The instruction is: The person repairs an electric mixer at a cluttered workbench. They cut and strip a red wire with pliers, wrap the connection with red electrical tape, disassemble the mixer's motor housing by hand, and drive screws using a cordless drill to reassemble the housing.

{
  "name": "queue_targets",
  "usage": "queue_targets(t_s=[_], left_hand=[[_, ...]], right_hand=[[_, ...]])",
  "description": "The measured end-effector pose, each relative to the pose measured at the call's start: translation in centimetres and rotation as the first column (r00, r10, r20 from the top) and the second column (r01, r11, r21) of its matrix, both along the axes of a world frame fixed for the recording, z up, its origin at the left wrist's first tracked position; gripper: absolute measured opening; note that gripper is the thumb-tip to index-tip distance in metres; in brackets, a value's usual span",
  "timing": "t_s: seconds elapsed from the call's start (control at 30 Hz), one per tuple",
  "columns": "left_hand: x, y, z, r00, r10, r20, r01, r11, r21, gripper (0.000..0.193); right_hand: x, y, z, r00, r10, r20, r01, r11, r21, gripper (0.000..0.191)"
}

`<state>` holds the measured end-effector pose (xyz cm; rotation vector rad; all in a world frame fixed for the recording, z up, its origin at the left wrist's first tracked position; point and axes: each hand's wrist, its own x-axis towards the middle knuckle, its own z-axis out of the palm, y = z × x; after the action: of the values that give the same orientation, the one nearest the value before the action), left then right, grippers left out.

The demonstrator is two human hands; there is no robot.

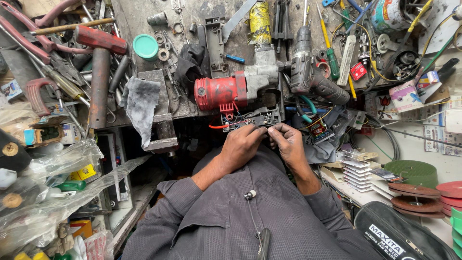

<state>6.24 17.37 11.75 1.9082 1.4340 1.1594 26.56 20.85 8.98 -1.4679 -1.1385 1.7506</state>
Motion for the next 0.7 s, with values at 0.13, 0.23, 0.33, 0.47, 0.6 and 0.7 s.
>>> queue_targets(t_s=[0.13, 0.23, 0.33, 0.47, 0.6, 0.7], left_hand=[[-0.4, 0.6, -0.9, 0.995, 0.083, -0.063, -0.086, 0.995, -0.043, 0.016], [-0.6, 1.2, -1.6, 0.986, 0.111, -0.126, -0.11, 0.994, 0.013, 0.017], [-0.2, 1.4, -1.8, 0.983, 0.066, -0.17, -0.056, 0.996, 0.065, 0.017], [0.0, 1.4, -2.0, 0.974, 0.041, -0.221, -0.012, 0.991, 0.133, 0.021], [0.2, 1.6, -2.2, 0.97, 0.043, -0.238, -0.018, 0.994, 0.106, 0.021], [0.7, 1.8, -2.2, 0.967, 0.074, -0.244, -0.045, 0.992, 0.121, 0.022]], right_hand=[[0.4, 1.9, 1.3, 0.972, -0.037, 0.233, -0.021, 0.97, 0.241, 0.017], [2.2, 5.1, 2.8, 0.85, -0.233, 0.473, -0.09, 0.819, 0.566, 0.027], [3.3, 8.3, 3.5, 0.675, -0.23, 0.701, -0.407, 0.676, 0.614, 0.054], [3.3, 11.1, 3.6, 0.605, -0.191, 0.773, -0.539, 0.616, 0.575, 0.07], [2.5, 10.6, 3.2, 0.712, -0.157, 0.684, -0.443, 0.654, 0.613, 0.064], [2.3, 9.8, 2.8, 0.715, -0.154, 0.682, -0.463, 0.627, 0.626, 0.064]])
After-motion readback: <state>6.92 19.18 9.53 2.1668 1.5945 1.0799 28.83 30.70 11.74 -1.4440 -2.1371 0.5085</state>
